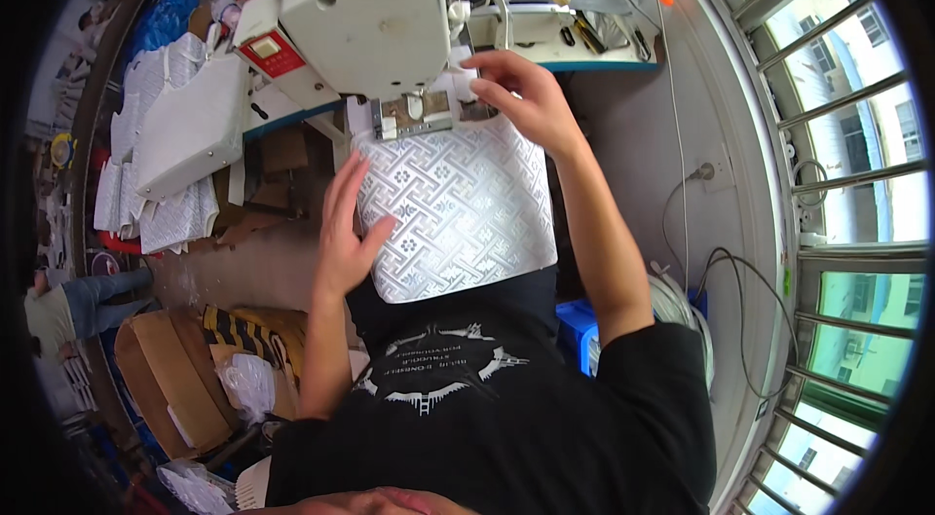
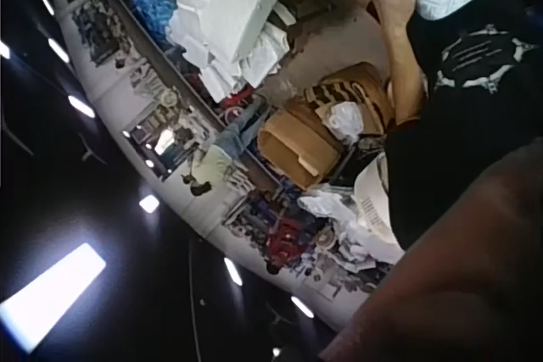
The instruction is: Using an industrial sewing machine to assemble white patterned handbags.
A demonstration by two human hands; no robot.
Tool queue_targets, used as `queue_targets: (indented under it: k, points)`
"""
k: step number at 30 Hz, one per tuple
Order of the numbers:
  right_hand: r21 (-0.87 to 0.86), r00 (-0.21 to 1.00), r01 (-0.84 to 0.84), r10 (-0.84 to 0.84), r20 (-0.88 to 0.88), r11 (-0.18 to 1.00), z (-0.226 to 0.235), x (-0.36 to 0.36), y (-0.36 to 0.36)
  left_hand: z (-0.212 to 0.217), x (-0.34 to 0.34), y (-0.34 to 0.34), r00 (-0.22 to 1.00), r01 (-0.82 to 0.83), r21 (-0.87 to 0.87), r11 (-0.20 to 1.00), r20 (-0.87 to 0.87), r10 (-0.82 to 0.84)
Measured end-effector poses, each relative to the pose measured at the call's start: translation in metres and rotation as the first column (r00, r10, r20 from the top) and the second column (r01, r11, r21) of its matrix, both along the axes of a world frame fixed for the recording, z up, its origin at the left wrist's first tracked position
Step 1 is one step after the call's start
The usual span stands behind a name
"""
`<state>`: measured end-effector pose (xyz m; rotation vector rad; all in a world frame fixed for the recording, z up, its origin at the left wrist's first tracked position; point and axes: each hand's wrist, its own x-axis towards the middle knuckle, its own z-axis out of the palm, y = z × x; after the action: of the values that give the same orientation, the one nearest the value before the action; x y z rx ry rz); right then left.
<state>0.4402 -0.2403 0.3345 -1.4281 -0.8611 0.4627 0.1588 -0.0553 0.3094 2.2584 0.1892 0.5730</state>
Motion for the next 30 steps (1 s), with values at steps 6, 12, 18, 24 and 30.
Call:
queue_targets:
  k: [6, 12, 18, 24, 30]
  points:
    - [0.348, 0.945, 0.159, -0.244, 0.218, 0.924, 0.087, -0.038, 0.013, -0.041, -0.067, -0.051, 0.994, 0.069, -0.855, 0.514, 0.103, 0.038]
    - [0.327, 0.975, 0.077, -0.14, 0.173, 0.942, 0.106, -0.043, 0.03, -0.018, -0.065, -0.085, 0.997, -0.021, -0.636, 0.772, -0.067, -0.028]
    - [0.437, 0.998, 0.035, -0.009, -0.063, 0.899, 0.088, -0.036, 0.027, -0.011, -0.069, -0.087, 0.994, -0.055, -0.642, 0.765, -0.104, -0.015]
    - [0.511, 0.988, -0.035, 0.107, -0.112, 0.859, 0.079, -0.033, 0.02, -0.019, -0.067, -0.094, 0.996, -0.042, -0.606, 0.795, -0.083, -0.012]
    - [0.49, 0.964, -0.247, 0.16, 0.214, 0.836, 0.066, -0.034, 0.0, -0.019, -0.071, -0.102, 0.996, -0.046, -0.605, 0.795, -0.088, -0.01]
